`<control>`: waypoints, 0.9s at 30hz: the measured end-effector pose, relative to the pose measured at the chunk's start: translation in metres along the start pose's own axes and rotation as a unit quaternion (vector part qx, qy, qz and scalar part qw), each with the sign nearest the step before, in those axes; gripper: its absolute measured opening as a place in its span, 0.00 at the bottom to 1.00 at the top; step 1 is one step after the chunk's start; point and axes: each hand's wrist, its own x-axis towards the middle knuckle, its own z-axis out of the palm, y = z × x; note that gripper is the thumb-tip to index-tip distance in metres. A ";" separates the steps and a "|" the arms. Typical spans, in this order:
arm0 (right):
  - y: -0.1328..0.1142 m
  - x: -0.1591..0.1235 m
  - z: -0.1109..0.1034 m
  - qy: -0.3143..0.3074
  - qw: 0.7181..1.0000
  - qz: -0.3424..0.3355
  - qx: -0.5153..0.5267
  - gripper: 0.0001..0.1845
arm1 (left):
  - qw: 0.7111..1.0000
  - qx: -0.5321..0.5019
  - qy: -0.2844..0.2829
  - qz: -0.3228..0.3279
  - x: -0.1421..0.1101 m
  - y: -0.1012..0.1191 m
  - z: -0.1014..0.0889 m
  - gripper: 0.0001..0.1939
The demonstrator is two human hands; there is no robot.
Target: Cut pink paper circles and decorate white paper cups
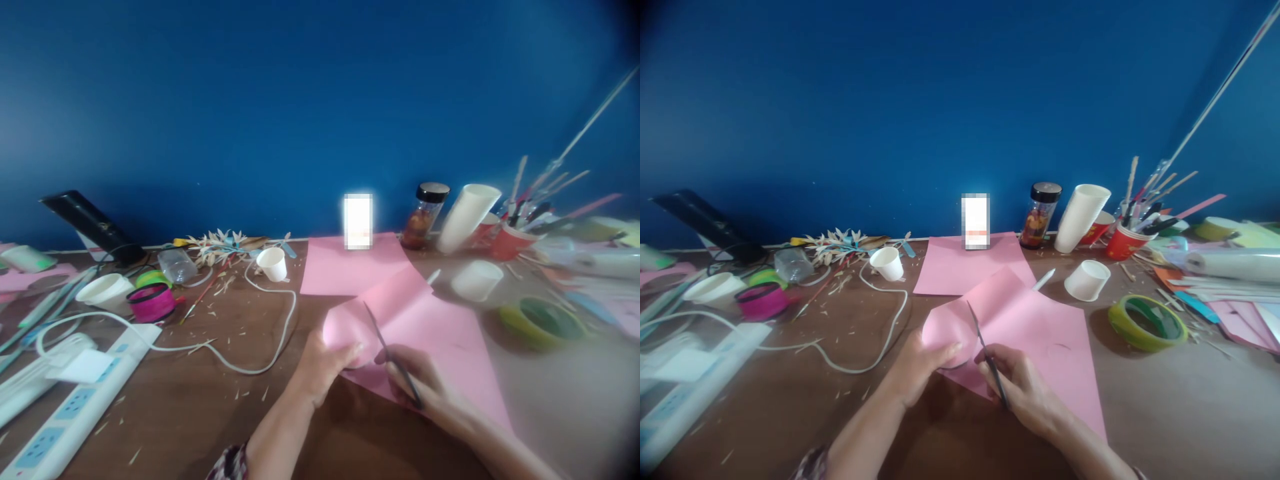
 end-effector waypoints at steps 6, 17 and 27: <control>-0.005 -0.002 0.000 -0.006 1.000 -0.007 -0.001 0.21 | 1.000 0.008 -0.021 0.003 0.000 -0.004 -0.003 0.23; -0.004 0.001 0.004 0.038 0.999 -0.020 0.031 0.23 | 0.978 -0.206 -0.036 -0.010 -0.003 -0.008 0.005 0.27; -0.004 0.018 0.023 0.109 0.987 -0.075 0.092 0.24 | 0.986 -0.127 0.022 0.107 -0.008 -0.007 0.035 0.27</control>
